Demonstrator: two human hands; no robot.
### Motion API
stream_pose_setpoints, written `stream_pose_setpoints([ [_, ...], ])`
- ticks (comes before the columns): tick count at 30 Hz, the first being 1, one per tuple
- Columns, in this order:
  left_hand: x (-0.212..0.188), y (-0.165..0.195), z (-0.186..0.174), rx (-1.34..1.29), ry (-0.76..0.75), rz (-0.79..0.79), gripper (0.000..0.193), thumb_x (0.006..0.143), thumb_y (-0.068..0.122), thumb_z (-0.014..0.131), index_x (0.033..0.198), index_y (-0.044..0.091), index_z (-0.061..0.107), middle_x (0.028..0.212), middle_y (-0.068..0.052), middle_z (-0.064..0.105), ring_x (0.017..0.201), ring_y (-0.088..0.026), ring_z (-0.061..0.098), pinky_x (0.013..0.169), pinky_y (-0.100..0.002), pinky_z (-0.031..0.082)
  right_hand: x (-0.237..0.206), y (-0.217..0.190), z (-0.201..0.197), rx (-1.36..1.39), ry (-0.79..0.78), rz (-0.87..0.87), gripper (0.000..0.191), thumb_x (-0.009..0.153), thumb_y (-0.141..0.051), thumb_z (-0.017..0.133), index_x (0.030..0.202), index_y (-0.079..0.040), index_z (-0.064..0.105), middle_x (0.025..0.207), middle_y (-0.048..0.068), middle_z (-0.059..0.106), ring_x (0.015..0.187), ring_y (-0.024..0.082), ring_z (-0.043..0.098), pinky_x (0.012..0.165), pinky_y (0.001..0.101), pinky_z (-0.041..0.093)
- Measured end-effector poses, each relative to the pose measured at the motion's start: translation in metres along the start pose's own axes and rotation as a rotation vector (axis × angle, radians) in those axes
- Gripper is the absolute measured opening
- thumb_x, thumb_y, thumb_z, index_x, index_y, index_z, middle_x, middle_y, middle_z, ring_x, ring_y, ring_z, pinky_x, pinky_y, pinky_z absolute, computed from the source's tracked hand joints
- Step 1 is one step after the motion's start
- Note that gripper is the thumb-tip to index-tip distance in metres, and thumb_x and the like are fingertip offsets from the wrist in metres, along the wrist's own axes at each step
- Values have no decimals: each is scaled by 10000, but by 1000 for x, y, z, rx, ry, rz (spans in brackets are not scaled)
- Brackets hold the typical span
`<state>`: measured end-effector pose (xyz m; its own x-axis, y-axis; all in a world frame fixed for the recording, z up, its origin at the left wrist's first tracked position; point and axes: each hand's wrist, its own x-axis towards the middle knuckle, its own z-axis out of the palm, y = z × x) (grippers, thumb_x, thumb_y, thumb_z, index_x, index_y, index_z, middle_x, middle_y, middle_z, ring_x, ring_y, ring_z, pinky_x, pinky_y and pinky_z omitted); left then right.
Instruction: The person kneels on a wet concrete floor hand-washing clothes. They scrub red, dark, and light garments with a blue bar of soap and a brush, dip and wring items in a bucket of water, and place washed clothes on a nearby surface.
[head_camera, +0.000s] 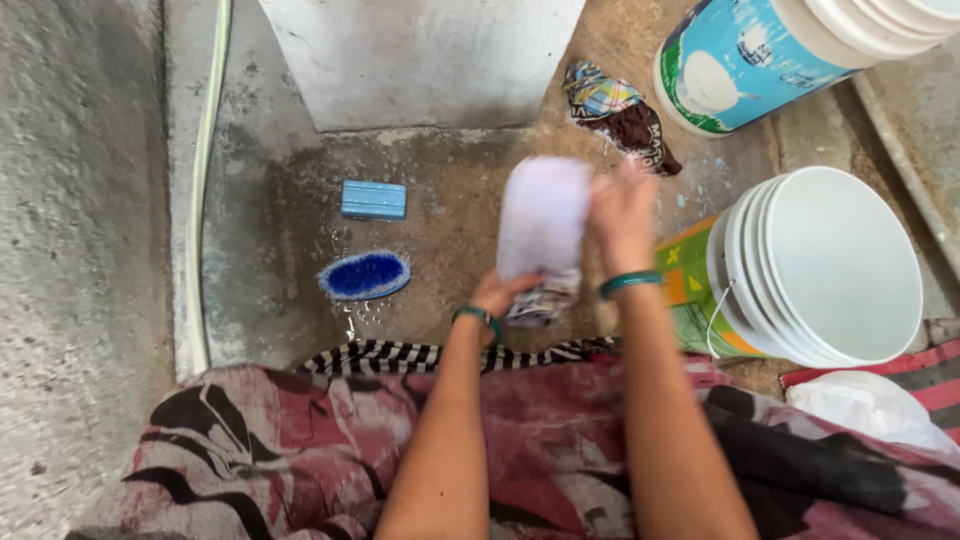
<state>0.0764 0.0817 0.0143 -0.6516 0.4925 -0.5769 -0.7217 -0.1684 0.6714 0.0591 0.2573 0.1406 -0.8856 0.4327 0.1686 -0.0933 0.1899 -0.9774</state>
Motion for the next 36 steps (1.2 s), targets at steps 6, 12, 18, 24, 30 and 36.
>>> stream_pose_setpoints([
  [6,-9,-65,-13,21,409,-384,585,864,436,721,1291,43,653,1088,-135,706,939,-286,680,813,-444,537,-120,120,52,-348,-278,867,1132,708,-670,729,1510,41,367,1447,333,536,1322,455,530,1061,525,459],
  [12,-7,-57,-8,73,-32,-182,542,905,263,631,1410,89,541,1276,-94,646,1146,-248,641,990,-453,529,-93,130,71,-666,-495,929,1604,473,-585,984,1600,34,26,1630,286,261,1485,366,364,1188,449,373],
  [18,-12,25,-16,-838,-409,261,510,1005,139,576,1491,7,498,1365,-171,633,1193,-268,661,1065,-440,521,42,13,80,-941,-369,328,1243,667,-291,919,1630,-181,140,1316,261,626,1200,429,623,1025,497,493],
  [24,0,66,-43,-755,353,461,486,933,176,577,1408,84,529,1278,-140,705,1127,-254,680,984,-411,535,68,-93,24,-384,214,-713,754,893,61,624,1594,-53,373,1366,111,588,1135,192,627,1029,293,540],
  [30,7,10,-77,-894,654,296,440,912,285,617,1333,159,602,1190,-43,724,1023,-196,666,894,-380,477,-17,39,51,-625,389,-223,974,911,-120,673,1647,-207,40,1546,209,369,1338,278,468,1133,412,386],
  [36,21,6,-75,-875,630,288,388,905,281,636,1271,153,638,1105,-33,743,959,-191,679,856,-376,483,-114,146,91,-1185,-719,772,859,906,-385,643,1564,-213,118,1506,297,398,1390,383,447,1155,518,341],
])
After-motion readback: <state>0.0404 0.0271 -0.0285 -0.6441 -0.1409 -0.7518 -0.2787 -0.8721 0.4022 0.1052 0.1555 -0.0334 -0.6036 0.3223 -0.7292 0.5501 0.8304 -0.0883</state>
